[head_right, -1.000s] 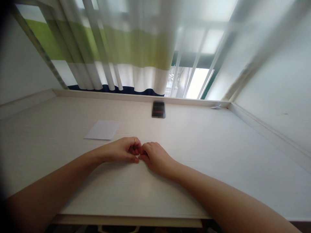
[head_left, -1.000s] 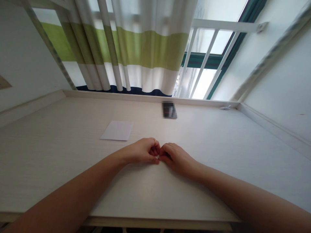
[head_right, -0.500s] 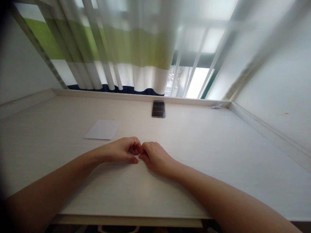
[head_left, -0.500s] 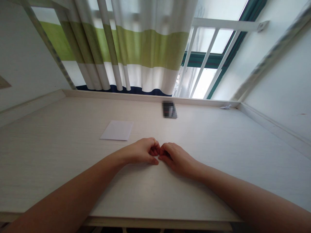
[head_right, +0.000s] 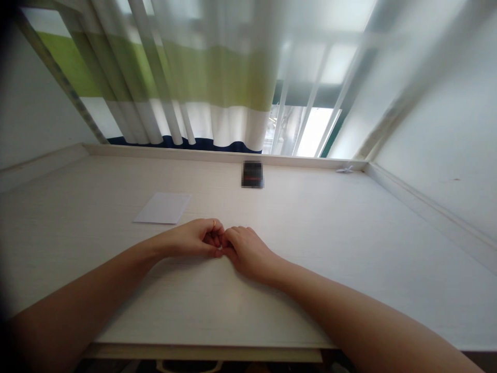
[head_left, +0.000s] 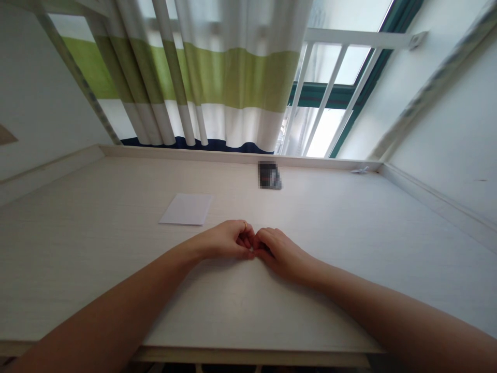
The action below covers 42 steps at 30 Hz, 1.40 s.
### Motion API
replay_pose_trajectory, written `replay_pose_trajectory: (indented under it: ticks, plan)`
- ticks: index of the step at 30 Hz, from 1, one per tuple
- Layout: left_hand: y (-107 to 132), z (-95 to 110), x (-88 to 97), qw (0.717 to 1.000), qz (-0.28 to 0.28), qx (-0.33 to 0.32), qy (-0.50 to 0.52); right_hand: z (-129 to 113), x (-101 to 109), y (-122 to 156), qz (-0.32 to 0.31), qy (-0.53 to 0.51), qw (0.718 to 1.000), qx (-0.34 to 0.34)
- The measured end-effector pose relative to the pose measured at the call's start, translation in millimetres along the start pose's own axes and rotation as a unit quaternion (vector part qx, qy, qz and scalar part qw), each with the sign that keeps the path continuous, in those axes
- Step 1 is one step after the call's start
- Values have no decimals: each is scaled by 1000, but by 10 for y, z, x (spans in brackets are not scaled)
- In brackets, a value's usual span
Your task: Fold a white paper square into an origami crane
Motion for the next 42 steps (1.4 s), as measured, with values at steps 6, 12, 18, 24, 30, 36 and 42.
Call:
replay_pose_trajectory:
  ticks: [6, 12, 18, 24, 30, 36, 42]
  plan:
    - [-23, -16, -11, 1000, 22, 9, -7, 5, 9, 5, 1, -24, 1000, 0]
    - [7, 18, -13, 998, 36, 2, -48, 89, 21, 37, 15, -77, 997, -6]
    - [21, 19, -14, 998, 36, 2, -55, 153, 59, 58, 17, -40, 998, -46]
    - [19, 7, 3, 997, 38, -12, -73, 217, 127, 58, -6, 18, 994, -111]
    - [-3, -25, 7, 997, 34, -13, -63, 280, 182, 27, -55, -30, 992, -107]
    - [-2, -9, 6, 997, 35, -11, -65, 275, 172, 17, -30, -36, 991, -125]
    - [0, 16, -2, 998, 27, -4, -60, 218, 63, 15, 2, 32, 988, -154]
Point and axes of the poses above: each hand's wrist, its own y-axis away from the middle knuckle, its own x-axis out of the back of the hand, z = x × y, the point moved 4 cm from there along -y, towards the middle knuckle, and after that the axes turned 5 degrees about x, right-handed, at the moved point
